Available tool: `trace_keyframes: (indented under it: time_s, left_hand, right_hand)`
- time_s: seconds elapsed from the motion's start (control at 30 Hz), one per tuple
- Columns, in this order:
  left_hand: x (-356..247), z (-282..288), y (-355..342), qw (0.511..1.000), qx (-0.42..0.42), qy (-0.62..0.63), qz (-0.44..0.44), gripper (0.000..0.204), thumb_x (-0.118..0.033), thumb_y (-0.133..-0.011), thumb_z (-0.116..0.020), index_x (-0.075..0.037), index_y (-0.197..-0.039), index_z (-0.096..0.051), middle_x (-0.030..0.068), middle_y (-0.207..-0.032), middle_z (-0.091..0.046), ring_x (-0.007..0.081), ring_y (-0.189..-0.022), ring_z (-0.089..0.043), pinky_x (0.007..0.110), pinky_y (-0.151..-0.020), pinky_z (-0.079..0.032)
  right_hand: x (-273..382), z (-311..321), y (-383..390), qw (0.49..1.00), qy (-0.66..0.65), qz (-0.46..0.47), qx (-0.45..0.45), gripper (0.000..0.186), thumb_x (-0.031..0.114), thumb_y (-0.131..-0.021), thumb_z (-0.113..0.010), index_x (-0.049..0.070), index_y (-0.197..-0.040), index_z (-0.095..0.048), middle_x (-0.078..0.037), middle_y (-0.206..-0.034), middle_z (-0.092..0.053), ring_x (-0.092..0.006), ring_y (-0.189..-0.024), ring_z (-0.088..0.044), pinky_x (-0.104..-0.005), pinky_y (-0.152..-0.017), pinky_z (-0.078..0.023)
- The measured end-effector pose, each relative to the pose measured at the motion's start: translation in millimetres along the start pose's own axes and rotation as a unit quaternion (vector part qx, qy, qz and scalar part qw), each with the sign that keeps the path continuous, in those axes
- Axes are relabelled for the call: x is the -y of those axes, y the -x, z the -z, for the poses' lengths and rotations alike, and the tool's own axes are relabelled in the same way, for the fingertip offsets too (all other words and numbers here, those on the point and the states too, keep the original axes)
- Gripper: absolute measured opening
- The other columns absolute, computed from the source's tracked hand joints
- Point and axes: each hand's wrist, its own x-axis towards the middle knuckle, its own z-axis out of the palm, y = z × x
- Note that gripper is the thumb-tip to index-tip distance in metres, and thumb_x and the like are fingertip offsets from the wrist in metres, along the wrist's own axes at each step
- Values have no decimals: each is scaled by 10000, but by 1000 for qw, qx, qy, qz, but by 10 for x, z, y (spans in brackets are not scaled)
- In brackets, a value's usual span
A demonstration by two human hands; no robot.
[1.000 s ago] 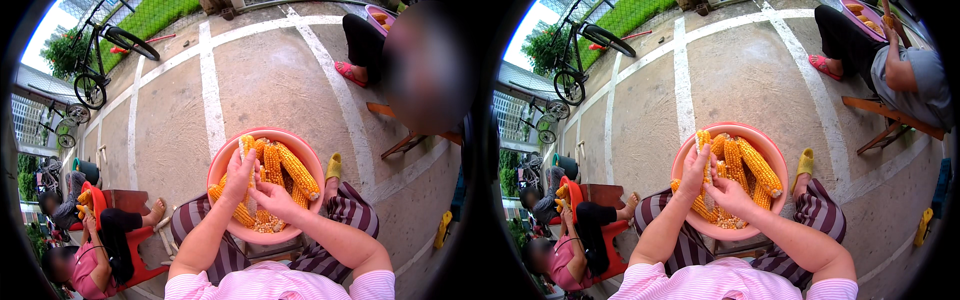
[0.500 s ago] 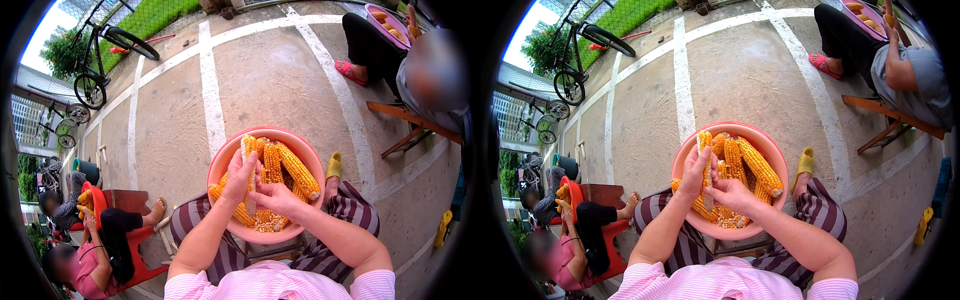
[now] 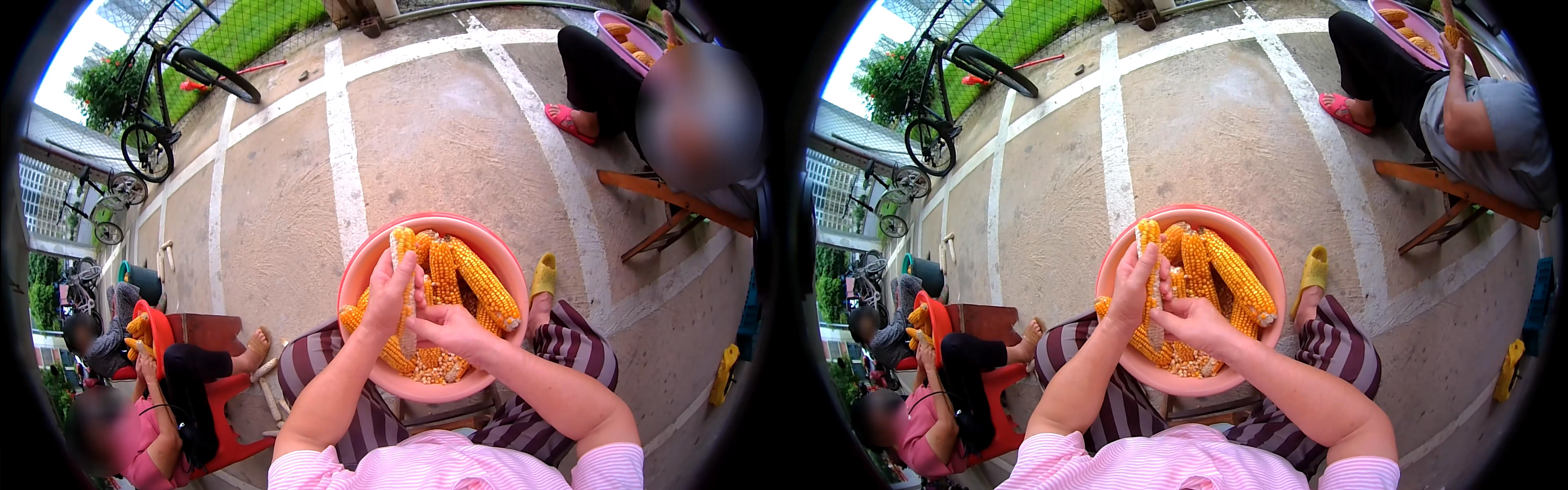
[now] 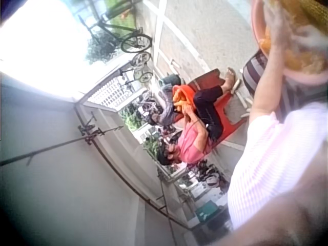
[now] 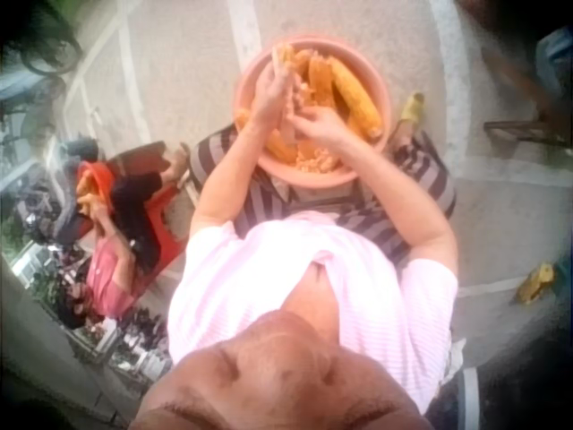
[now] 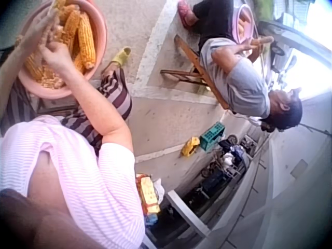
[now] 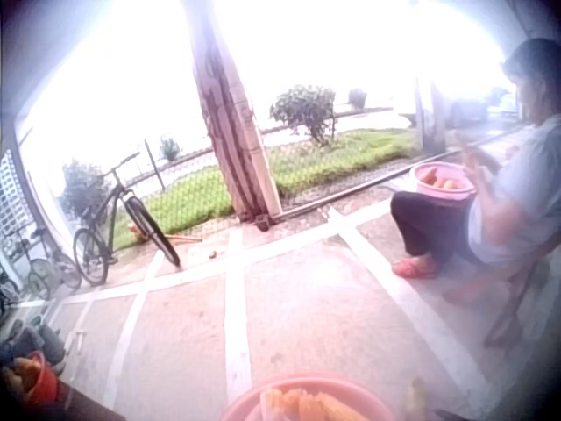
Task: The person sits on the ground and removes corn kernels from cobs by hand, dropping the kernels into a pink basin. The person handles multiple corn cobs, rotating them to strip the kernels off the cob.
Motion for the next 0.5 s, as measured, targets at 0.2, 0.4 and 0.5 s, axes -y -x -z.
trace_keyframes:
  time_s: [0.2, 0.4, 0.5]
  left_hand:
    - [-46, -11, 5, 1000, 22, 5, 1, 372, -345, -1051, -526, -75, -1302, -478, 14, -732, -522, 73, -536, -523, 223, -471, -493]
    - [-44, -7, 13, 1000, 21, -11, -1, 359, -330, -1051, -531, -77, -1300, -480, 17, -731, -525, 77, -540, -524, 223, -477, -490]
    - [-35, -3, 13, 1000, 16, -17, 1, 353, -322, -1050, -532, -77, -1299, -481, 18, -731, -528, 78, -542, -525, 223, -480, -490]
  right_hand:
    - [54, -31, 40, 999, -17, 28, -13, 351, 327, -971, -689, -2, -1091, -715, -9, -956, -693, -67, -843, -620, -254, -765, -542]
    - [-33, 23, -11, 997, 44, 59, -5, 316, 287, -976, -678, -15, -1064, -715, -5, -894, -687, -63, -810, -601, -248, -728, -512]
    - [-34, 11, -9, 996, 63, 63, -7, 306, 268, -979, -666, -22, -1066, -707, -14, -884, -688, -66, -811, -603, -253, -725, -509]
